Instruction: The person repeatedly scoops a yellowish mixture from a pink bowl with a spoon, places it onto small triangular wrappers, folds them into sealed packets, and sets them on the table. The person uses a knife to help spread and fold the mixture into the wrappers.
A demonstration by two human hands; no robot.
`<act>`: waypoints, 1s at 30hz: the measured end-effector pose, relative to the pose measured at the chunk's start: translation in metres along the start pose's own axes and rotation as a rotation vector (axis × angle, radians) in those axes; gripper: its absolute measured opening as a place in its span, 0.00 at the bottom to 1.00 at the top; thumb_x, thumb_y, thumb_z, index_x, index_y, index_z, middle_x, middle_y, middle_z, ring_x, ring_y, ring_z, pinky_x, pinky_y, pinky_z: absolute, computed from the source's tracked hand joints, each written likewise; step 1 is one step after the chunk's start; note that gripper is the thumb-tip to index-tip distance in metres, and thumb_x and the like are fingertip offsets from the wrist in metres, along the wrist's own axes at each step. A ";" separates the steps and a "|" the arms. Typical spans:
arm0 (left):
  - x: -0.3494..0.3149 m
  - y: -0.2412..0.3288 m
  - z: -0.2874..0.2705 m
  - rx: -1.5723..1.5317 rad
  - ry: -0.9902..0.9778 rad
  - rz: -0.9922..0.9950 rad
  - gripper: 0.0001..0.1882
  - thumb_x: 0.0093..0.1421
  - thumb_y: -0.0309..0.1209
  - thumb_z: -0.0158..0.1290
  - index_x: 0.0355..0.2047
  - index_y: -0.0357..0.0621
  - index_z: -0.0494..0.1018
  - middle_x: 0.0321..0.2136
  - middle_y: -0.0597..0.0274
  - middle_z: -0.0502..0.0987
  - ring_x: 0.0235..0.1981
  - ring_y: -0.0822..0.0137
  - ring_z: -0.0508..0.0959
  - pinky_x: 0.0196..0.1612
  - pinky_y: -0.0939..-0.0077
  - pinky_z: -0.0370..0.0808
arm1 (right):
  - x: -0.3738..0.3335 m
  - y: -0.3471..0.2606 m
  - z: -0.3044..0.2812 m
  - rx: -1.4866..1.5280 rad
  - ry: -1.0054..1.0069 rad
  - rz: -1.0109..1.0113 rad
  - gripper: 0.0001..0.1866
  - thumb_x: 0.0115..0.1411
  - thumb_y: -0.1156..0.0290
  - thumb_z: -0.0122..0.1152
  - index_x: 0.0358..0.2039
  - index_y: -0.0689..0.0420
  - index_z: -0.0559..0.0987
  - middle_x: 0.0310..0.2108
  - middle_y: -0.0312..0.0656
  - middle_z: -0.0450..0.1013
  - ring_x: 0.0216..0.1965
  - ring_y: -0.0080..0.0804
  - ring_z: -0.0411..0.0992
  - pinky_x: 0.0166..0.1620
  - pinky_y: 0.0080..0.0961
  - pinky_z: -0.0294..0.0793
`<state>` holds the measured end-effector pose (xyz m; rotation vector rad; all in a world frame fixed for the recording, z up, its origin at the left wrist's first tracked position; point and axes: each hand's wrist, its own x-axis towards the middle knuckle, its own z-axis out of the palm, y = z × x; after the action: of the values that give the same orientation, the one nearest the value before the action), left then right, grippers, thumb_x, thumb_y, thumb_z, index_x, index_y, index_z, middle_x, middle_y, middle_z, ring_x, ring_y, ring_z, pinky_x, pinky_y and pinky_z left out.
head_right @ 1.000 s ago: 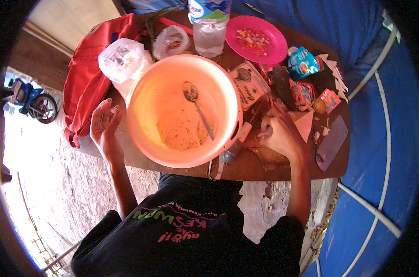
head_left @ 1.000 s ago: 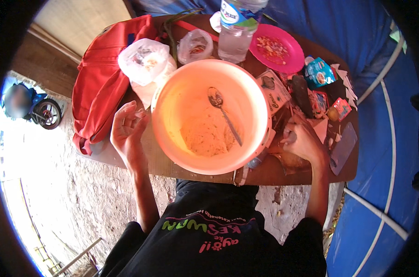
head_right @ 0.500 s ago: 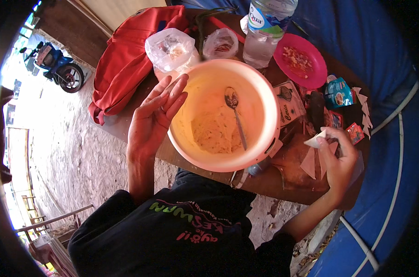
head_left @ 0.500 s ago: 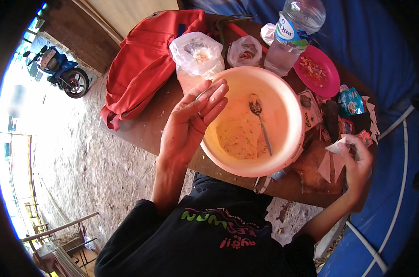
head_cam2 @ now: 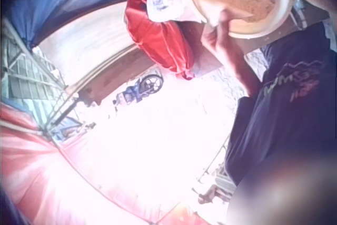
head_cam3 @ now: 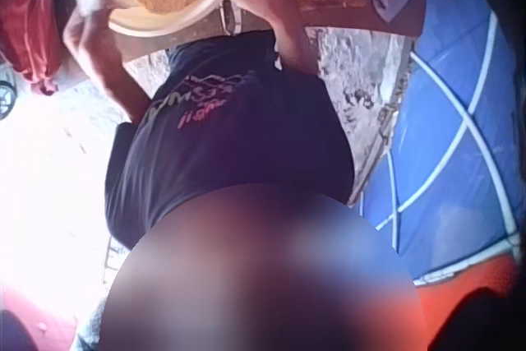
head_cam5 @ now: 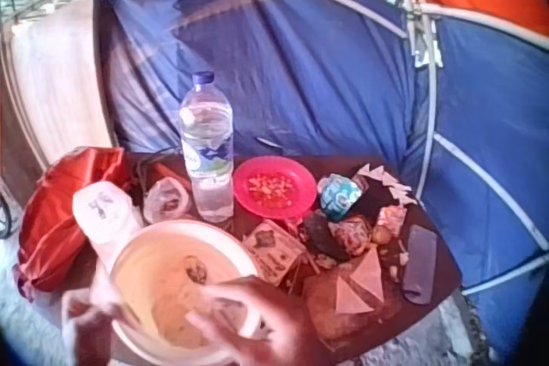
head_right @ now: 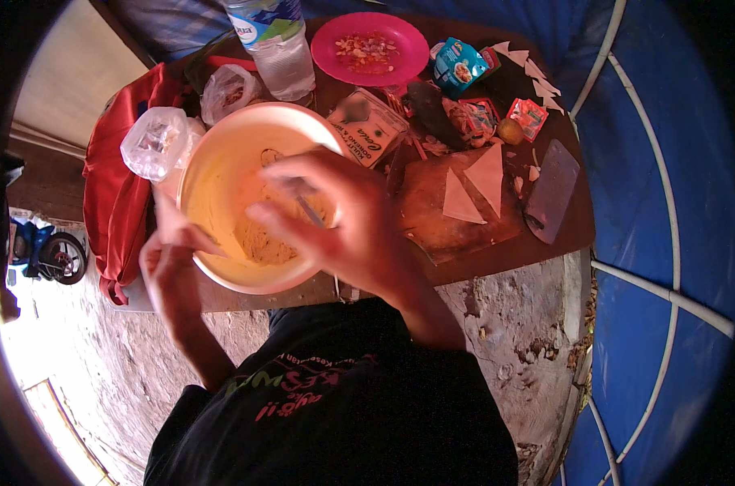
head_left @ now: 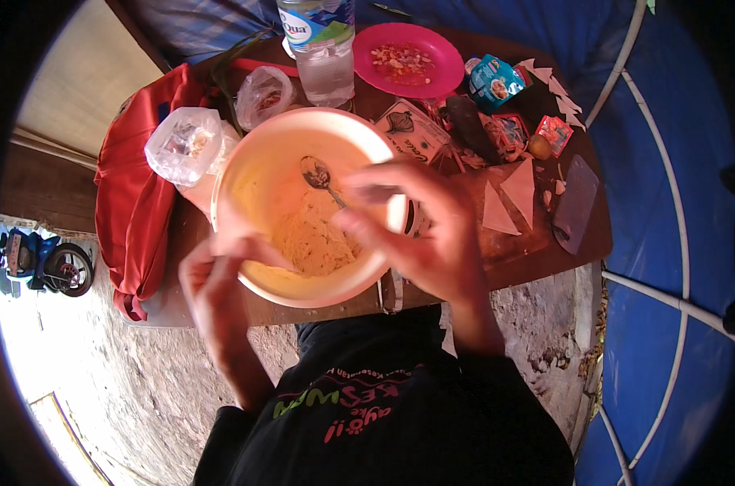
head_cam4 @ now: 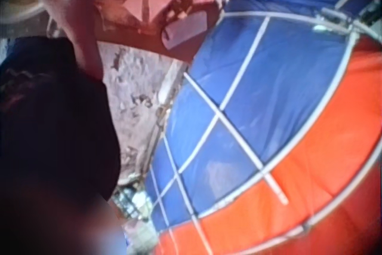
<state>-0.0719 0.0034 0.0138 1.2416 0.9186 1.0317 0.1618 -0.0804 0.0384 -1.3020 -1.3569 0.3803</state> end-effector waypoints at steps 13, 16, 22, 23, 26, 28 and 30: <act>0.034 -0.049 -0.032 -0.135 0.296 0.102 0.12 0.69 0.28 0.50 0.45 0.30 0.75 0.39 0.57 0.80 0.44 0.68 0.79 0.52 0.72 0.74 | -0.076 0.062 -0.011 -0.258 0.153 0.751 0.23 0.52 0.70 0.73 0.46 0.64 0.75 0.27 0.44 0.80 0.27 0.29 0.78 0.33 0.29 0.76; 0.038 -0.051 -0.013 -0.383 0.235 0.176 0.09 0.67 0.27 0.54 0.42 0.34 0.79 0.42 0.57 0.82 0.46 0.72 0.79 0.54 0.76 0.71 | -0.073 0.056 -0.029 -0.153 0.337 0.877 0.23 0.55 0.69 0.70 0.49 0.65 0.75 0.30 0.46 0.80 0.28 0.27 0.78 0.31 0.24 0.78; 0.036 -0.049 -0.002 -0.347 0.235 0.073 0.06 0.66 0.26 0.57 0.38 0.34 0.78 0.34 0.61 0.83 0.34 0.77 0.79 0.41 0.84 0.73 | -0.064 0.057 -0.032 -0.398 0.047 1.039 0.22 0.60 0.56 0.67 0.40 0.66 0.78 0.31 0.51 0.79 0.29 0.37 0.79 0.33 0.36 0.77; 0.036 -0.050 -0.002 -0.331 0.244 0.069 0.06 0.66 0.26 0.57 0.38 0.34 0.78 0.33 0.63 0.83 0.33 0.79 0.78 0.40 0.85 0.72 | -0.065 0.061 -0.019 -0.679 0.040 0.790 0.23 0.61 0.56 0.67 0.40 0.67 0.76 0.24 0.44 0.76 0.24 0.31 0.76 0.30 0.30 0.73; 0.036 -0.051 -0.004 -0.269 0.266 0.052 0.06 0.65 0.27 0.58 0.37 0.35 0.78 0.30 0.66 0.82 0.31 0.82 0.76 0.37 0.88 0.70 | -0.065 0.067 -0.007 -0.816 0.054 0.653 0.23 0.56 0.59 0.70 0.40 0.67 0.76 0.29 0.48 0.78 0.33 0.36 0.77 0.39 0.33 0.74; 0.036 -0.050 -0.004 -0.201 0.270 0.022 0.06 0.65 0.26 0.58 0.36 0.35 0.78 0.29 0.67 0.82 0.29 0.82 0.76 0.35 0.90 0.69 | -0.065 0.071 -0.005 -0.666 0.084 0.834 0.22 0.54 0.62 0.70 0.40 0.66 0.77 0.33 0.49 0.79 0.38 0.36 0.77 0.44 0.33 0.73; 0.036 -0.050 -0.003 -0.221 0.251 0.060 0.06 0.65 0.26 0.58 0.37 0.34 0.78 0.30 0.66 0.82 0.30 0.82 0.76 0.36 0.90 0.70 | -0.065 0.071 -0.011 -0.537 0.130 0.851 0.21 0.53 0.65 0.70 0.42 0.66 0.77 0.34 0.48 0.79 0.39 0.34 0.77 0.45 0.33 0.73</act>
<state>-0.0589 0.0376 -0.0358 0.9744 0.9328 1.3210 0.1859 -0.1159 -0.0489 -2.3009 -0.7482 0.5035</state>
